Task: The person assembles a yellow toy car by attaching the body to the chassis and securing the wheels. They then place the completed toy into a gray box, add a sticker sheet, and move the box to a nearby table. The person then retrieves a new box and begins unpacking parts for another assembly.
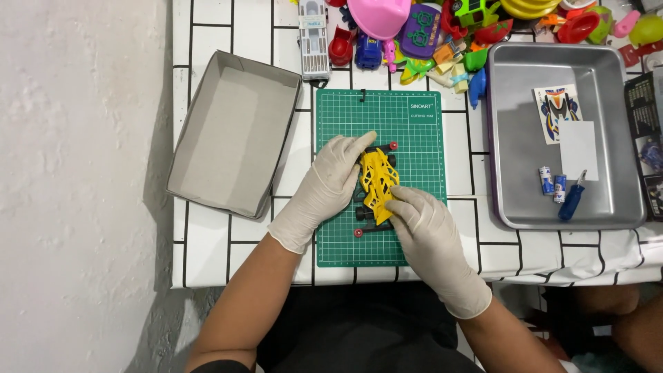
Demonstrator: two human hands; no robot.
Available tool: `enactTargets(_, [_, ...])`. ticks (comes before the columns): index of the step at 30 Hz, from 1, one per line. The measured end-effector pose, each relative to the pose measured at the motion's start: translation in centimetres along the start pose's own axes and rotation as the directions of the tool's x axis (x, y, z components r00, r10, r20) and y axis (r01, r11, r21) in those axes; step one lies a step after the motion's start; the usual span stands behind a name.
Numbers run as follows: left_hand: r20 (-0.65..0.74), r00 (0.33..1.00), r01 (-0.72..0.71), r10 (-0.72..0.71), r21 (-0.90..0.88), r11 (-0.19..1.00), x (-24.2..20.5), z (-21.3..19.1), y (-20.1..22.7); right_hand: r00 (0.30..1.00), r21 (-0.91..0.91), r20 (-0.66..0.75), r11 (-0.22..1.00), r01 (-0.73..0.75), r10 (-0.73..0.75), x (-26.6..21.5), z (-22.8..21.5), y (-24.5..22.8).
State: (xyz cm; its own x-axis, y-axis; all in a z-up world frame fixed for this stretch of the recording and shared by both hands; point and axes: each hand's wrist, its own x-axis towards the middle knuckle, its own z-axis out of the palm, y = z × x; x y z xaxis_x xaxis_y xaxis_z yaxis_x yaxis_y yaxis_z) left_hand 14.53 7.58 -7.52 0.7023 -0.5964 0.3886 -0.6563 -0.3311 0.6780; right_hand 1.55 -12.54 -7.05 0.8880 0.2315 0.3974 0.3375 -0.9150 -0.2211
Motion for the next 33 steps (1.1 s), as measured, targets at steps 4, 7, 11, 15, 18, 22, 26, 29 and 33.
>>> enactTargets(4, [0.010, 1.000, 0.003, -0.003, -0.018, 1.000, -0.1, -0.1, 0.2, 1.000, -0.023, 0.013, 0.999, -0.024, 0.024, -0.2, 0.1, -0.4])
enactTargets(7, [0.018, 1.000, 0.013, -0.012, -0.035, 0.999, -0.2, 0.0, 0.1, 0.998, -0.010, 0.053, 0.999, -0.036, 0.037, 0.1, -0.2, -0.7])
enactTargets(11, [0.039, 0.999, 0.016, -0.016, -0.007, 1.000, -0.1, 0.1, -0.4, 0.993, 0.014, 0.102, 0.998, -0.059, 0.057, 0.1, 0.2, 0.0])
enactTargets(15, [0.058, 0.998, 0.041, -0.040, -0.022, 0.999, -0.1, 0.0, -0.3, 0.997, 0.017, 0.068, 0.999, -0.044, 0.043, 0.2, -0.3, -0.1])
enactTargets(18, [0.057, 0.997, 0.051, -0.051, -0.008, 0.999, 0.1, -0.1, 0.0, 0.998, 0.028, 0.045, 0.999, -0.041, 0.040, 0.0, 0.2, 0.0])
enactTargets(22, [0.014, 0.999, 0.037, -0.036, -0.035, 0.999, 0.3, 0.0, -0.3, 0.997, 0.074, 0.043, 0.995, -0.064, 0.061, 0.3, -0.1, -0.2])
enactTargets(26, [0.049, 0.992, 0.119, -0.115, -0.070, 0.990, 0.9, -1.0, 1.0, 0.988, 0.214, 0.060, 0.966, -0.149, 0.139, 0.7, -1.9, -0.9])
enactTargets(29, [0.120, 0.974, 0.192, -0.192, 0.011, 0.981, 1.3, -1.2, 1.3, 0.940, 0.273, 0.192, 0.905, -0.327, 0.282, 1.0, -2.9, -0.5])
enactTargets(33, [0.160, 0.960, 0.219, -0.230, 0.079, 0.972, 1.5, -0.7, 0.9, 0.806, 0.199, 0.418, 0.823, -0.532, 0.420, 1.6, -2.5, -0.3])
